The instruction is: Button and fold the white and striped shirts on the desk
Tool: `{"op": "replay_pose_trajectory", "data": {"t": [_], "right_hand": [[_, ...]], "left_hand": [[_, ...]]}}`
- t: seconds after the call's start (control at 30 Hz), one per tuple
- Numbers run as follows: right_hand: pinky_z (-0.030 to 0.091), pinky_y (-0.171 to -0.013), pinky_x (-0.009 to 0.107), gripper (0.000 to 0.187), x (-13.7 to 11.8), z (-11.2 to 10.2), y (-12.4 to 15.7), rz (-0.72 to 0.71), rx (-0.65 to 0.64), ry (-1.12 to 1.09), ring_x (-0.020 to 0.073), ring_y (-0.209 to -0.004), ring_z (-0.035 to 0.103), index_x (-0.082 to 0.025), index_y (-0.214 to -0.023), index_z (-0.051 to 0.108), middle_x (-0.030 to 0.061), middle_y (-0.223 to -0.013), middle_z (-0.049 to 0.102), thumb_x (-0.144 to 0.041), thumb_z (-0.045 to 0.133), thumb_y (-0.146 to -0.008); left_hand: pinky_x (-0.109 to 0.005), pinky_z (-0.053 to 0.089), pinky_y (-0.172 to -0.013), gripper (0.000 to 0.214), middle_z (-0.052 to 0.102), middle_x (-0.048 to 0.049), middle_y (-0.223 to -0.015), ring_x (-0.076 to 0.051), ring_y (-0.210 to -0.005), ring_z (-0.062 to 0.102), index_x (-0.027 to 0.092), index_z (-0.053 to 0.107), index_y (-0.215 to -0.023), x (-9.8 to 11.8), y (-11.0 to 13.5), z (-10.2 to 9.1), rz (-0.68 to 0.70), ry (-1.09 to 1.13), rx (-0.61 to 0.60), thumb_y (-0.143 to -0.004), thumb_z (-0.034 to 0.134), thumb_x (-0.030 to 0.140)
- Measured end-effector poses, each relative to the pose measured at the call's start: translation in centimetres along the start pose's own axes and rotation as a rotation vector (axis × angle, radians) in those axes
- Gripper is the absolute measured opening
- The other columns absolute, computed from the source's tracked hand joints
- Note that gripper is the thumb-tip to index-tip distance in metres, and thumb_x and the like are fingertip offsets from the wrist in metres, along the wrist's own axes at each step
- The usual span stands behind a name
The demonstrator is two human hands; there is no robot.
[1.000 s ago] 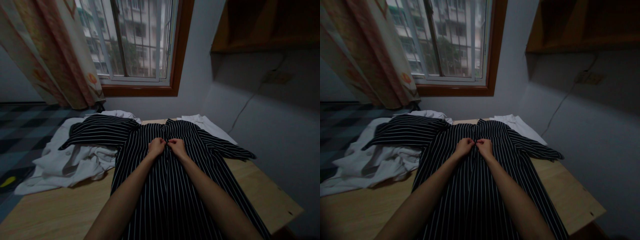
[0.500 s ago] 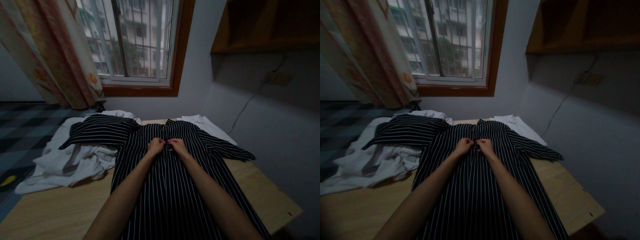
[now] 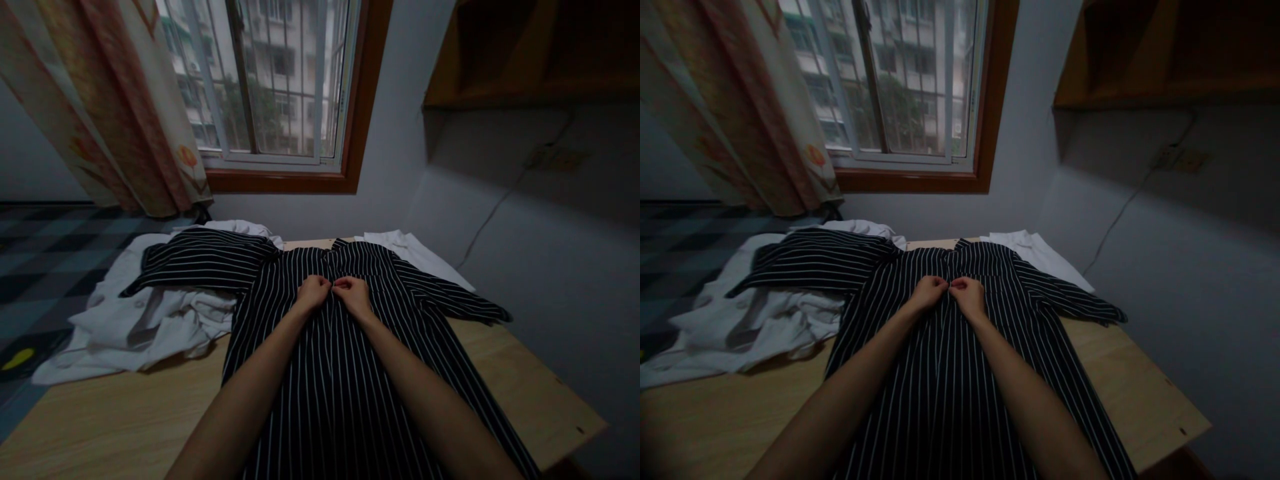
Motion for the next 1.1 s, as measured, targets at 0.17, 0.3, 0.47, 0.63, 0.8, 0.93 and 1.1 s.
{"op": "replay_pose_trajectory", "data": {"t": [0.17, 0.3, 0.47, 0.63, 0.8, 0.93, 1.1], "right_hand": [[0.050, -0.064, 0.027, 0.009, -2.3, -0.7, 0.9, -0.146, 0.090, 0.187, 0.0164, -0.063, 0.064, -0.020, -0.076, 0.059, -0.0024, -0.064, 0.065, -0.017, 0.062, -0.068], [0.047, -0.065, 0.027, 0.016, -3.7, -0.7, 1.8, -0.234, 0.130, 0.309, 0.0166, -0.063, 0.063, -0.022, -0.084, 0.052, -0.0037, -0.067, 0.063, -0.014, 0.058, -0.071], [0.045, -0.066, 0.028, 0.016, -4.2, -0.4, 2.2, -0.280, 0.117, 0.354, 0.0170, -0.063, 0.062, -0.022, -0.086, 0.051, -0.0029, -0.069, 0.062, -0.014, 0.057, -0.074], [0.046, -0.064, 0.027, 0.017, -4.1, -0.5, 2.3, -0.275, 0.122, 0.324, 0.0164, -0.062, 0.062, -0.022, -0.085, 0.050, -0.0035, -0.069, 0.061, -0.013, 0.058, -0.073], [0.049, -0.066, 0.028, 0.018, -3.7, -0.6, 2.2, -0.244, 0.118, 0.249, 0.0162, -0.064, 0.063, -0.023, -0.082, 0.048, -0.0039, -0.069, 0.062, -0.016, 0.061, -0.072], [0.051, -0.063, 0.026, 0.021, -3.1, -0.4, 1.9, -0.216, 0.099, 0.111, 0.0147, -0.062, 0.063, -0.023, -0.081, 0.046, -0.0040, -0.070, 0.062, -0.016, 0.062, -0.069], [0.051, -0.063, 0.025, 0.021, -2.9, -0.9, 1.9, -0.181, 0.151, 0.110, 0.0144, -0.061, 0.063, -0.024, -0.078, 0.044, -0.0043, -0.070, 0.062, -0.015, 0.059, -0.069]], "left_hand": [[-0.027, 0.046, -0.072, 0.022, 0.073, -0.0064, -0.083, -0.022, -0.085, 0.066, 0.019, 0.073, -0.076, 0.1, 0.1, -0.3, -0.003, 0.040, 0.028, -0.081, 0.061, 0.037], [-0.027, 0.046, -0.071, 0.016, 0.073, -0.0066, -0.082, -0.022, -0.084, 0.066, 0.019, 0.074, -0.076, 0.0, 0.2, -0.6, -0.007, 0.066, 0.055, -0.076, 0.065, 0.031], [-0.026, 0.046, -0.069, 0.011, 0.074, -0.0059, -0.082, -0.020, -0.081, 0.066, 0.018, 0.075, -0.078, -0.5, -0.2, -0.4, -0.012, 0.112, 0.060, -0.075, 0.067, 0.025], [-0.025, 0.046, -0.067, 0.009, 0.073, -0.0050, -0.079, -0.018, -0.077, 0.066, 0.017, 0.075, -0.078, -1.0, -0.8, 0.1, -0.023, 0.136, 0.050, -0.075, 0.066, 0.020], [-0.025, 0.046, -0.068, 0.013, 0.072, -0.0060, -0.080, -0.018, -0.078, 0.065, 0.016, 0.072, -0.075, -0.7, -0.8, 0.1, -0.007, 0.116, 0.060, -0.080, 0.060, 0.019], [-0.024, 0.046, -0.069, 0.014, 0.071, -0.0052, -0.080, -0.017, -0.079, 0.065, 0.016, 0.069, -0.073, -0.2, -0.7, 0.1, 0.015, 0.131, 0.075, -0.081, 0.058, 0.017], [-0.021, 0.047, -0.067, 0.013, 0.070, -0.0032, -0.078, -0.014, -0.073, 0.065, 0.015, 0.068, -0.082, 0.0, -0.6, -0.2, 0.025, 0.207, 0.106, -0.076, 0.058, 0.010]]}}
Point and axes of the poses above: each hand's wrist, its own y-axis away from the middle knuckle, its own z-axis out of the palm, x = y × z, the point moved 10 cm from there along -y, towards the middle knuckle
